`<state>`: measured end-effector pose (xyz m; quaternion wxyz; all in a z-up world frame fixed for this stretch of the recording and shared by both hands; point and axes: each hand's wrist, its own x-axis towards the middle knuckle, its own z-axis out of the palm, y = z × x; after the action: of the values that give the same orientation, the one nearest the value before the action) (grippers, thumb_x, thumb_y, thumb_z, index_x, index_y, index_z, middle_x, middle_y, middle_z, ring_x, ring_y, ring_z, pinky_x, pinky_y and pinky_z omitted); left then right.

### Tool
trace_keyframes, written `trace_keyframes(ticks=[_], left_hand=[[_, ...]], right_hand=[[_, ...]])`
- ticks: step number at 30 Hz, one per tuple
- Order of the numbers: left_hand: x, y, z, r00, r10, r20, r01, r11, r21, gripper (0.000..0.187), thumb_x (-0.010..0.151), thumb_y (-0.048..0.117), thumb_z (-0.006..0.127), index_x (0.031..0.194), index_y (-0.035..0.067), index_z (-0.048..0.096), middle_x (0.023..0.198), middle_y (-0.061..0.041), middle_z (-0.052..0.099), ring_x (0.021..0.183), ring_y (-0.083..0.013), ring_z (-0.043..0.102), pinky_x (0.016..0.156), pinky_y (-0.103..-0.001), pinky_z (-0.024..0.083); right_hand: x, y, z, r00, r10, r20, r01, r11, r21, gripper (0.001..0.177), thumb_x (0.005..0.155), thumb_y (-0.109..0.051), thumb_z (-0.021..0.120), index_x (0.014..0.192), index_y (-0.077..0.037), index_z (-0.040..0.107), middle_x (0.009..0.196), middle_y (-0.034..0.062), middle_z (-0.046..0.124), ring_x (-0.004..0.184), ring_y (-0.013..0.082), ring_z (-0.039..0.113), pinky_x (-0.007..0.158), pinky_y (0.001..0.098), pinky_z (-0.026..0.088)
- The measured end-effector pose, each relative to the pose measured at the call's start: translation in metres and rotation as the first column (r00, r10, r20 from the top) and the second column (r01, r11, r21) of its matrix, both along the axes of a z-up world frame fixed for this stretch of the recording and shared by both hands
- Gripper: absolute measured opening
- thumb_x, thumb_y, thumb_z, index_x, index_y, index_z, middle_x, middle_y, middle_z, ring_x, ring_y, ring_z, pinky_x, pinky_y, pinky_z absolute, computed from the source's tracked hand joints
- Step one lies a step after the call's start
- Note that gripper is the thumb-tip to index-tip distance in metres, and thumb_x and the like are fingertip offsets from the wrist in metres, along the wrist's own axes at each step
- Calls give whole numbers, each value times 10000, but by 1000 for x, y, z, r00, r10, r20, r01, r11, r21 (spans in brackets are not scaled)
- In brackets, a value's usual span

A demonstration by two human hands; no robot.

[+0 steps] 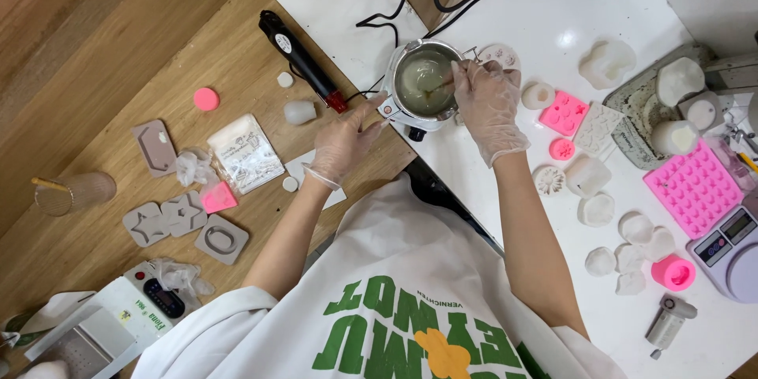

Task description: The recorder is melting wax in a small pot and stirring it while checking the temperature with a digital thermometer.

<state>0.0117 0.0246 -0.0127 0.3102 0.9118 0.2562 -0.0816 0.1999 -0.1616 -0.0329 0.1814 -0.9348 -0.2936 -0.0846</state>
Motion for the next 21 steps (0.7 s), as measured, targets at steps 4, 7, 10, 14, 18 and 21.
trace_keyframes(ticks=[4, 7, 10, 14, 18, 21], left_hand=[[-2, 0, -1, 1000, 1, -24, -1, 1000, 8, 438, 939, 468, 626, 1353, 544, 504, 1057, -28, 759, 940, -360, 738, 898, -490, 587], [-1, -2, 0, 1000, 1, -20, 0, 1000, 13, 428, 936, 487, 616, 1345, 548, 504, 1063, -22, 755, 942, -359, 735, 898, -491, 589], [-3, -1, 0, 1000, -4, 2, 4, 1000, 26, 420, 932, 472, 632, 1337, 516, 530, 1064, -36, 755, 938, -371, 732, 892, -513, 588], [-1, 0, 1, 998, 9, -63, -11, 999, -44, 438, 938, 497, 602, 1348, 582, 474, 1115, -19, 748, 990, -367, 723, 925, -491, 574], [1, 0, 0, 994, -10, -108, 14, 999, 39, 441, 935, 536, 592, 1351, 612, 469, 1019, -29, 763, 954, -340, 743, 913, -461, 570], [0, -1, 2, 992, -25, -124, 33, 998, 62, 458, 947, 537, 588, 1377, 608, 448, 981, -82, 764, 950, -357, 741, 923, -472, 560]], right_hand=[[8, -3, -14, 991, -87, 102, 93, 994, -53, 159, 990, -413, 708, 929, -268, 731, 822, 64, 668, 767, 347, 693, 806, 424, 489], [8, -7, -17, 997, -35, 65, 36, 999, -24, 166, 1006, -453, 702, 949, -302, 737, 797, 68, 654, 761, 357, 694, 797, 429, 501], [6, -11, 10, 999, 2, 32, -2, 1000, -2, 132, 1023, -385, 682, 949, -280, 716, 757, 28, 667, 809, 321, 701, 830, 418, 477], [4, 2, -7, 992, -9, 127, 12, 1000, -29, 269, 1011, -431, 713, 825, -237, 694, 685, 43, 681, 761, 300, 715, 782, 424, 459], [4, -2, 1, 997, 12, 82, -5, 996, -88, 191, 1043, -429, 658, 935, -279, 705, 698, 21, 700, 901, 230, 729, 837, 402, 453], [-1, 4, 17, 992, -108, -68, 107, 994, -16, 215, 1081, -412, 635, 938, -291, 740, 740, -10, 723, 905, 229, 706, 851, 407, 416]])
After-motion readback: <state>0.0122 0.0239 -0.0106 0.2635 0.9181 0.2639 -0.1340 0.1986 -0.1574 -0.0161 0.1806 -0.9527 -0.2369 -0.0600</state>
